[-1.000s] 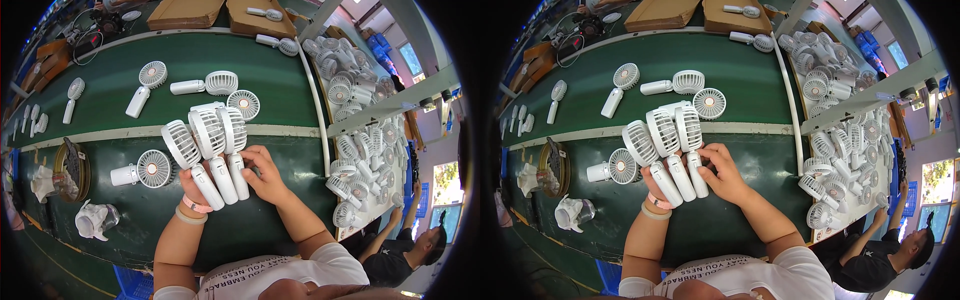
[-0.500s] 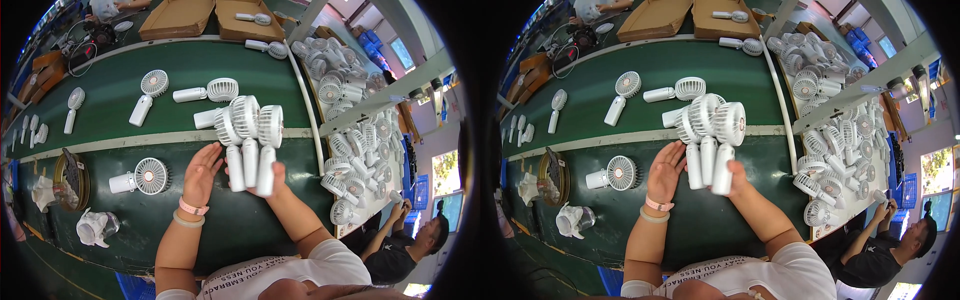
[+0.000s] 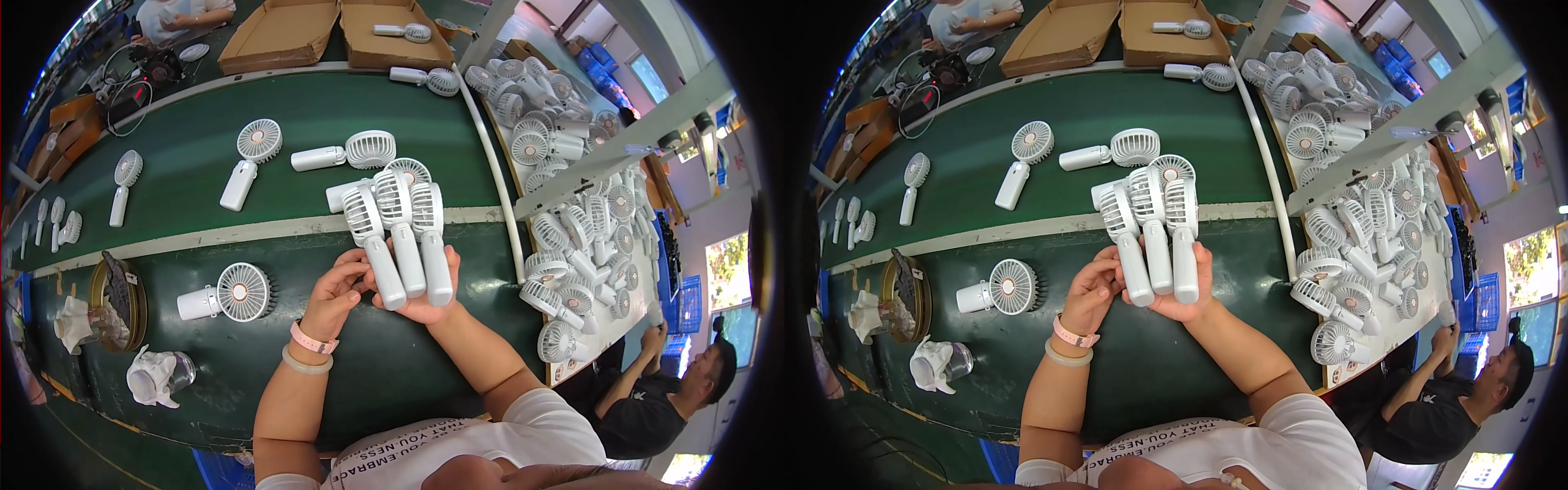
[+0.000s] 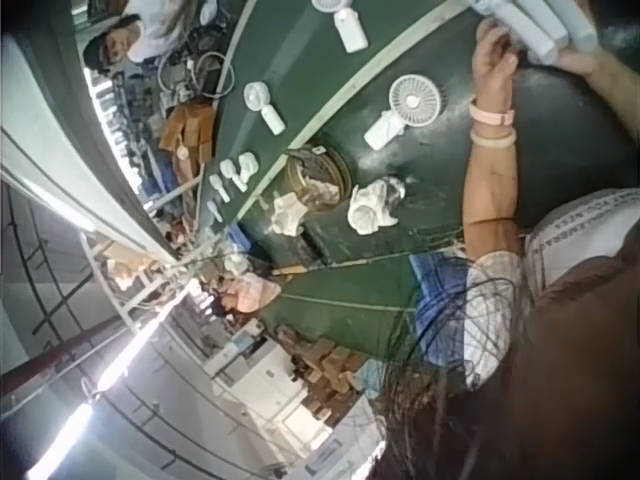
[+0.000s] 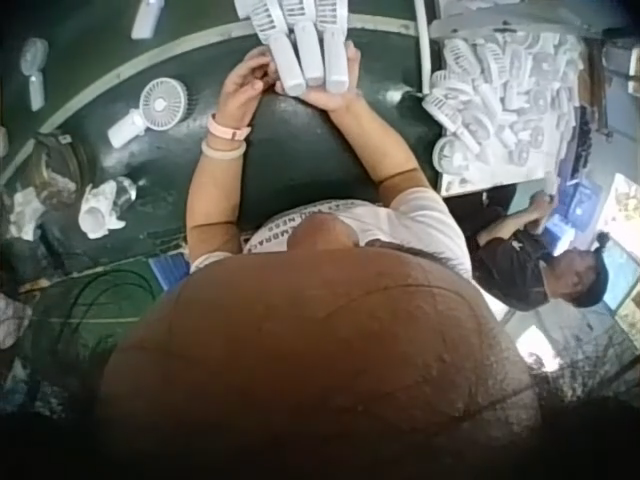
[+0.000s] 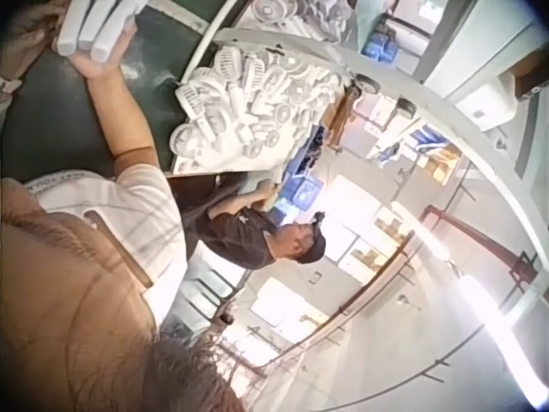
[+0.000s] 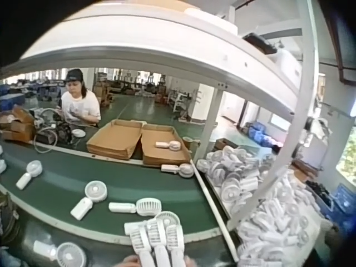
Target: The person groups small portable fans by hand on an electronics assembly line.
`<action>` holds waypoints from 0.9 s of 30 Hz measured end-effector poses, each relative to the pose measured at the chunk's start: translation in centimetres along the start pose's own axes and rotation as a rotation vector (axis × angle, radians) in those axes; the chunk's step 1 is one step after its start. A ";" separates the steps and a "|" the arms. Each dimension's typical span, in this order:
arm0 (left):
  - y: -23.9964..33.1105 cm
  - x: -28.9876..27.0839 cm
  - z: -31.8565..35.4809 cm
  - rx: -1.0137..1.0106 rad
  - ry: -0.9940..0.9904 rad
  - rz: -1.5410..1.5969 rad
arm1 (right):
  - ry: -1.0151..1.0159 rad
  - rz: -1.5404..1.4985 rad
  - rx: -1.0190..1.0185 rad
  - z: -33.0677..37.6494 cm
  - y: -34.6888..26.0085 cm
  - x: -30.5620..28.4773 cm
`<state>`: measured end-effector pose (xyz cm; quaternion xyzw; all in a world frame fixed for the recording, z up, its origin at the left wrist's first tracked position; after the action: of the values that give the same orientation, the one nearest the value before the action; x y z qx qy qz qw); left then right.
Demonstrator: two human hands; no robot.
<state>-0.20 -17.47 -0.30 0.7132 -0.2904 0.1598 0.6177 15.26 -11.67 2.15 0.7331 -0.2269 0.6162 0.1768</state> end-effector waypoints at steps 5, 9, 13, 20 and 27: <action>0.3 -0.9 0.4 0.062 0.012 0.069 | 0.015 0.180 0.009 0.2 0.9 1.0; 3.1 1.0 0.7 0.232 0.258 -0.644 | 0.054 0.392 -0.007 0.7 1.6 1.8; 6.0 9.3 0.9 0.541 0.055 -1.516 | 0.062 0.417 -0.069 2.9 1.8 2.9; 0.5 15.3 8.4 0.758 -0.408 -1.784 | -0.024 0.372 -0.135 9.7 2.3 9.0; -0.5 7.8 -3.2 0.535 0.069 -1.703 | 0.132 1.130 -0.812 24.1 -5.7 16.0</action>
<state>6.64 -16.00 4.50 0.8020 0.4036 -0.2694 0.3483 40.42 -21.74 13.73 0.3397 -0.7748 0.5233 0.1028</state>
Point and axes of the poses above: each hand's wrist, its own z-axis away from the middle knuckle, its own x-axis out of the palm, y = z × x, the point moved 1 cm from there along -z, towards the middle knuckle, and after that the axes turned 8 degrees about -z, right-handed, at the moved point
